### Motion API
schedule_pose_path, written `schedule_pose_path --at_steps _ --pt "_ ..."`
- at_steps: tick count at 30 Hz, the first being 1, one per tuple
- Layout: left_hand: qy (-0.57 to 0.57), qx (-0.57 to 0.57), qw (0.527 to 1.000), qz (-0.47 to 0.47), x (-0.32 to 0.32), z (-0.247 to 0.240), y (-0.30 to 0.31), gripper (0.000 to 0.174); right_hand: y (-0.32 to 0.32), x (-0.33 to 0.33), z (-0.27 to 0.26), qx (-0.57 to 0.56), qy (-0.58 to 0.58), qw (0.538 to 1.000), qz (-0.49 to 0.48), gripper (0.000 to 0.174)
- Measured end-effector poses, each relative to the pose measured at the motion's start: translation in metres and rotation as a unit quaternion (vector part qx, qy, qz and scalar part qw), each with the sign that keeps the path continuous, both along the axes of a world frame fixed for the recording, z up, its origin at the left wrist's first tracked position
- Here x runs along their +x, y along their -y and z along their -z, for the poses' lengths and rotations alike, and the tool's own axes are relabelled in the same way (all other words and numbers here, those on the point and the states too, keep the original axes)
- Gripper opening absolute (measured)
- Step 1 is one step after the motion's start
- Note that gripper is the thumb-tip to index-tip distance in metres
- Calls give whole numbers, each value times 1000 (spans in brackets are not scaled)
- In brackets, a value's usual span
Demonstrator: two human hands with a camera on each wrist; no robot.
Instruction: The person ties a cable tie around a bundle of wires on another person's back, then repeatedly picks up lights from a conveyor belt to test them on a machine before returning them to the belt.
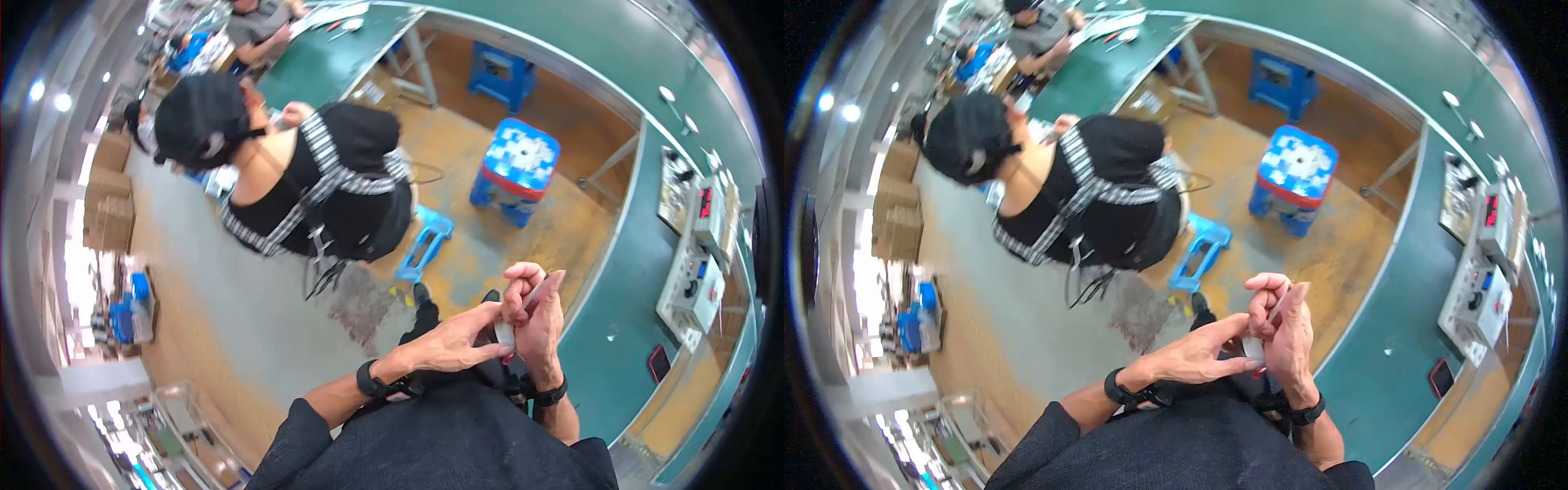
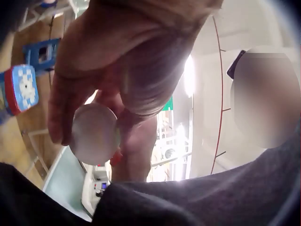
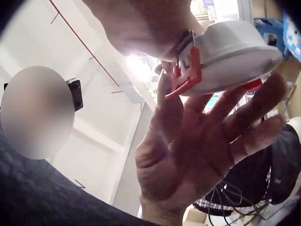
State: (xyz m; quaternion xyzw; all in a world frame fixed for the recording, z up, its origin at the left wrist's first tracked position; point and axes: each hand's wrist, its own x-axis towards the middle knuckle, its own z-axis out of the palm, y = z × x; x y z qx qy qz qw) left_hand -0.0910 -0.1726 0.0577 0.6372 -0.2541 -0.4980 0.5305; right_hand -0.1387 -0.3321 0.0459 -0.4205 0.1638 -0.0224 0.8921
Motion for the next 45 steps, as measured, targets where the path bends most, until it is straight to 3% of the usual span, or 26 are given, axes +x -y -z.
schedule_pose_path --at_steps 2,4,7,9,12,14,16,17,20,23,27,30,32,34,35,39,40,42,43,45 --pt "-34 -35 999 -14 -2 1 37 49 38 -11 3 -8 68 997 41 42" --pt "-24 -29 999 16 1 8 71 52 70 -17 -8 23 33 997 71 33" --pt "-152 -52 986 40 11 -5 115 60 118 -31 -10 -123 20 991 38 31" --pt "-217 -75 970 77 26 -5 136 63 145 -33 -21 -99 48 993 39 25" --pt "-220 -36 963 154 52 -10 177 62 178 -32 -26 -103 28 991 82 22" --pt "-149 -53 980 120 73 -10 210 56 197 -27 -23 -124 7 980 153 20" --pt "-88 4 994 72 105 -8 245 47 217 -19 -25 -158 -36 966 201 18" --pt "-56 -61 996 42 116 3 262 35 228 -15 -25 -171 -57 960 213 16" --pt "-85 -134 985 64 146 -14 328 27 259 5 -24 -207 -108 939 251 14" --pt "-70 -90 991 70 166 -19 392 21 289 21 -22 -211 -129 927 282 17" --pt "-89 -100 979 151 164 -15 451 16 316 14 -30 -219 -151 903 336 16" --pt "-6 -58 969 239 148 6 483 18 328 -7 -22 -160 -168 900 369 17" --pt "-15 -44 968 245 129 18 492 20 324 -15 -3 -138 -164 875 435 19" --pt "88 -59 951 292 114 30 498 20 324 -21 10 -62 -138 852 501 19" --pt "158 -45 926 341 109 25 504 20 326 -22 19 -36 -139 836 530 20" --pt "64 22 892 446 114 38 533 18 339 -12 43 -14 -115 764 635 19" --pt "81 14 852 517 118 42 546 17 343 -9 47 -1 -106 736 669 19" --pt "108 -17 750 652 124 59 584 17 353 -8 50 5 -113 677 727 19" --pt "124 42 683 719 130 80 602 17 354 -9 56 12 -132 653 745 19" --pt "185 -21 478 858 154 145 633 24 357 -8 67 31 -187 608 771 21"
